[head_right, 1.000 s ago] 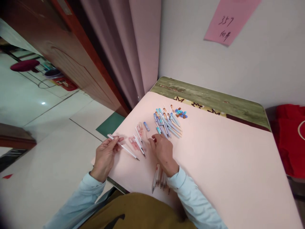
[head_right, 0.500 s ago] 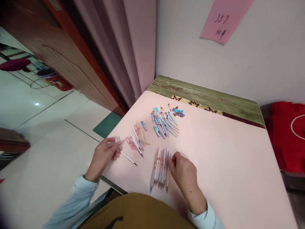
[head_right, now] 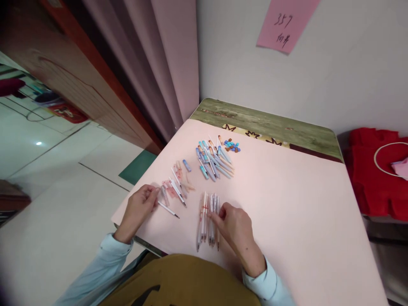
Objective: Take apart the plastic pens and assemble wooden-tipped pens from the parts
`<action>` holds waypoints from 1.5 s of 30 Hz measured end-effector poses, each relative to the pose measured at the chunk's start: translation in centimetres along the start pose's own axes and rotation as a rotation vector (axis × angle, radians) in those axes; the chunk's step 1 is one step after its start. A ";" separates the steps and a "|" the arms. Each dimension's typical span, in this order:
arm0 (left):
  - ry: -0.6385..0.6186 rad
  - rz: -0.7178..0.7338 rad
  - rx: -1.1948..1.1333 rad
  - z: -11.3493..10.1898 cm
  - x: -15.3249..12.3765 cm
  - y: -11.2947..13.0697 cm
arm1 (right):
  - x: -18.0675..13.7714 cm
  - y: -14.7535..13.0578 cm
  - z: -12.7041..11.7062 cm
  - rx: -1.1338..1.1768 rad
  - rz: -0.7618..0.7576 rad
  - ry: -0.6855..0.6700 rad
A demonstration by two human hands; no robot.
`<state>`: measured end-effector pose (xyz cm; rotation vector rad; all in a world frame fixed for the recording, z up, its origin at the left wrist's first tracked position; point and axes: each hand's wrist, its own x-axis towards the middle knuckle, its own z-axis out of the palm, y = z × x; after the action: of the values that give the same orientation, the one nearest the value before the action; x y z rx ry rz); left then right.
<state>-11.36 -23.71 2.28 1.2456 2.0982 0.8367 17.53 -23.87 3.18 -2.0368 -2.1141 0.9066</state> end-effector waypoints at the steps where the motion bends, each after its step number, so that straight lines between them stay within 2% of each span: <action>1: -0.004 0.011 -0.011 0.0 -0.1 0.1 | -0.1 -0.2 0.2 -0.011 -0.004 -0.013; 5: -0.051 0.055 -0.123 0.4 -0.5 1.0 | -0.4 -0.7 0.7 -0.036 -0.010 -0.062; 8: -0.104 0.040 -0.275 0.4 -0.9 2.2 | -0.4 -0.5 -0.2 0.030 -0.019 -0.052; 10: -0.159 -0.014 -0.435 0.5 -1.5 3.3 | -0.4 -0.6 -1.1 0.168 -0.044 -0.017; 12: -0.268 -0.082 -0.628 0.8 -2.2 4.7 | -0.4 -1.3 -2.0 0.435 -0.113 -0.044; 15: -0.508 -0.130 -0.896 1.9 -3.5 6.7 | -0.1 -3.4 -2.1 0.977 -0.196 -0.316; 17: -0.640 -0.173 -1.033 2.8 -4.1 7.5 | 0.1 -4.8 -1.3 1.307 -0.132 -0.529; 20: -0.682 -0.247 -1.160 3.6 -4.4 7.6 | 0.4 -6.1 0.5 1.632 0.032 -0.785; 23: -0.655 -0.289 -1.209 3.6 -4.2 7.0 | 0.6 -6.1 1.5 1.740 0.082 -0.969; 31: -0.679 -0.252 -1.276 2.7 -3.6 6.4 | 0.2 -6.3 1.3 1.883 0.074 -1.109; 33: -0.638 -0.225 -1.258 2.9 -3.6 6.4 | -0.1 -6.7 1.3 1.857 0.074 -1.113; 35: -0.561 -0.202 -1.248 3.2 -3.6 6.5 | -0.2 -7.2 1.2 1.783 0.045 -1.015; 39: -0.407 -0.249 -1.200 3.5 -3.4 6.7 | 0.2 -8.0 1.0 1.487 -0.149 -0.560; 41: -0.341 -0.271 -1.181 3.5 -3.3 6.8 | 0.7 -8.0 1.0 1.349 -0.197 -0.402; 43: -0.305 -0.274 -1.170 3.4 -3.1 6.8 | 1.1 -7.9 1.2 1.301 -0.135 -0.408; 45: -0.311 -0.279 -1.164 3.3 -2.9 6.7 | 1.6 -7.8 1.5 1.320 -0.023 -0.502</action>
<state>-4.06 -23.06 5.54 0.3884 1.1139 1.3181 9.71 -22.56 4.94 -1.0975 -0.9673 2.1367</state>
